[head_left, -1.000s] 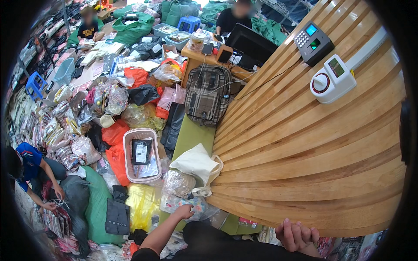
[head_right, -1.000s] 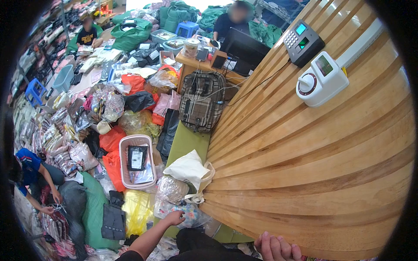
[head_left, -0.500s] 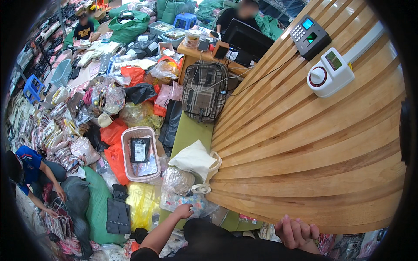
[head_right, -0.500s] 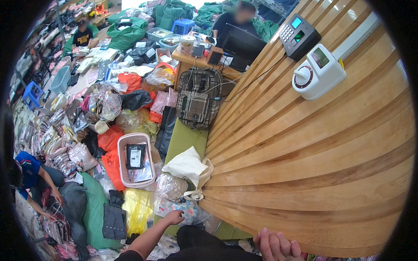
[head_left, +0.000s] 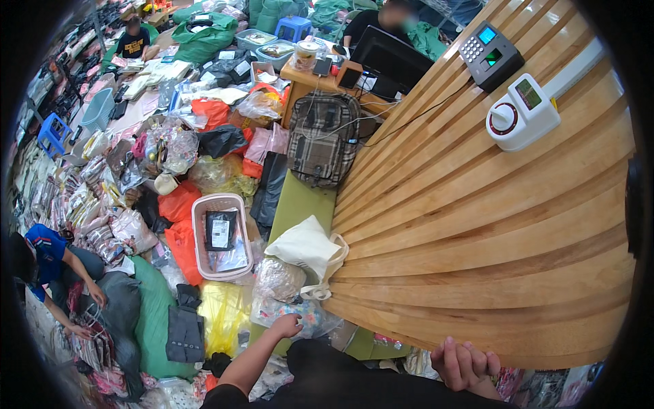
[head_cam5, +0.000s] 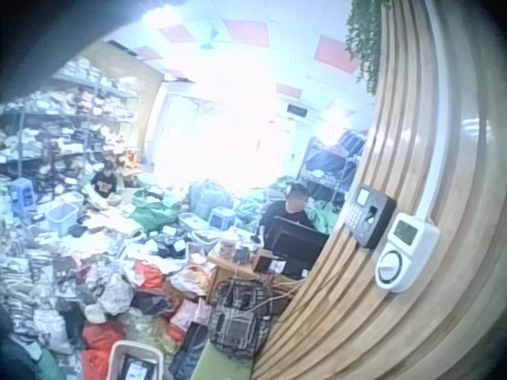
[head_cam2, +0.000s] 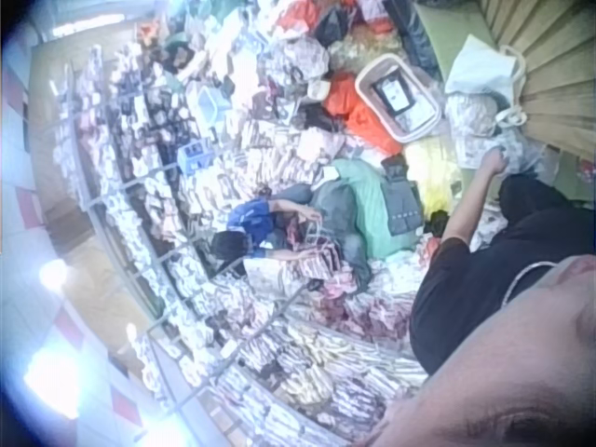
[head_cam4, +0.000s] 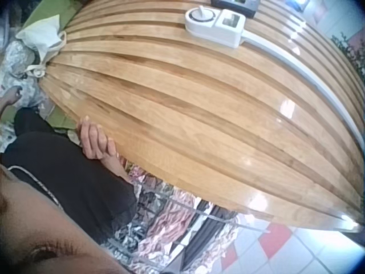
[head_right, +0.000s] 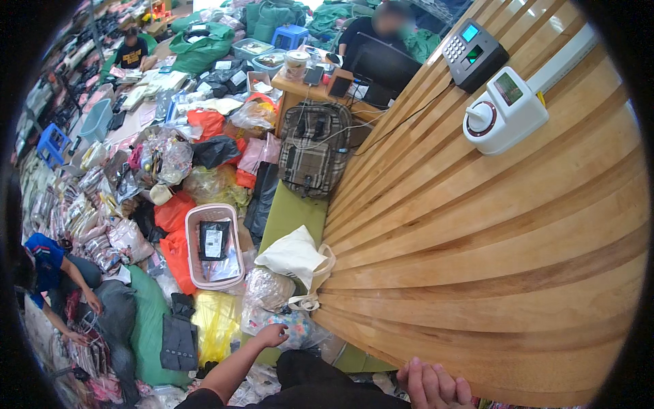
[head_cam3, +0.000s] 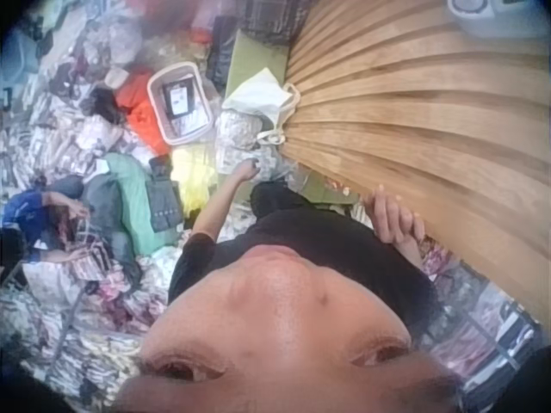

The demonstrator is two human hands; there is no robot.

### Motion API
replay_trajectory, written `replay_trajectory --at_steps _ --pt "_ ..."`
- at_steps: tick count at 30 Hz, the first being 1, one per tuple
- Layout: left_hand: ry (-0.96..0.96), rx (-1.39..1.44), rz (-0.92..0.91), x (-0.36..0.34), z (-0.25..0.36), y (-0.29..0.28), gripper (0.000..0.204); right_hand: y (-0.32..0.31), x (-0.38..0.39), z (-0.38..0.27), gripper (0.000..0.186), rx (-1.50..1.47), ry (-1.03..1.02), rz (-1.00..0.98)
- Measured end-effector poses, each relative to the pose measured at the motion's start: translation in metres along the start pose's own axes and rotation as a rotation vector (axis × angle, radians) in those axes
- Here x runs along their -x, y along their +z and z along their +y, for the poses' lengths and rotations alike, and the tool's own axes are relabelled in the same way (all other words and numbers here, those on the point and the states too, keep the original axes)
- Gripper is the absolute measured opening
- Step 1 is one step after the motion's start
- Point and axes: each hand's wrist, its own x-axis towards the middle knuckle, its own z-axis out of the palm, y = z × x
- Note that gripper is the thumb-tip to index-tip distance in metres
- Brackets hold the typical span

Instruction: The person retrieves a packaged white fabric item from a shelf, moves to a counter, and uses scissors to cut the fabric into smaller pieces. The cut pieces are placed on the counter.

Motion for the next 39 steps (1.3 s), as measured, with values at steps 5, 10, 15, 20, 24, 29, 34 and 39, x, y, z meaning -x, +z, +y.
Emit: replay_trajectory --at_steps 5,10,15,20,24,29,34,39 --pt "-0.031 -0.012 -0.018 0.002 0.003 -0.001 0.05 -0.003 0.0 0.0 0.013 0.004 -0.004 -0.037" --pt "0.004 0.0 -0.045 0.0 0.013 0.004 0.049 -0.009 -0.005 0.001 0.012 0.027 -0.02 -0.059" --pt "0.022 -0.026 -0.004 -0.003 0.001 -0.003 0.049 -0.001 0.0 0.001 0.014 0.001 0.001 -0.024" --pt "-0.012 -0.013 -0.022 0.001 0.004 -0.001 0.05 -0.002 -0.003 -0.001 0.015 -0.004 -0.001 -0.032" --pt "-0.016 0.005 -0.039 0.003 0.007 -0.002 0.051 -0.004 -0.004 0.001 0.015 0.004 -0.009 -0.04" --pt "0.005 -0.01 -0.025 0.002 0.007 0.001 0.049 -0.004 -0.003 0.001 0.016 0.018 -0.01 -0.042" --pt "0.014 -0.022 0.002 0.0 0.002 0.001 0.05 0.0 0.001 -0.001 0.015 0.001 0.01 -0.034" --pt "-0.014 -0.002 -0.027 0.0 0.006 0.002 0.051 -0.001 -0.005 0.0 0.014 0.021 0.007 -0.014"
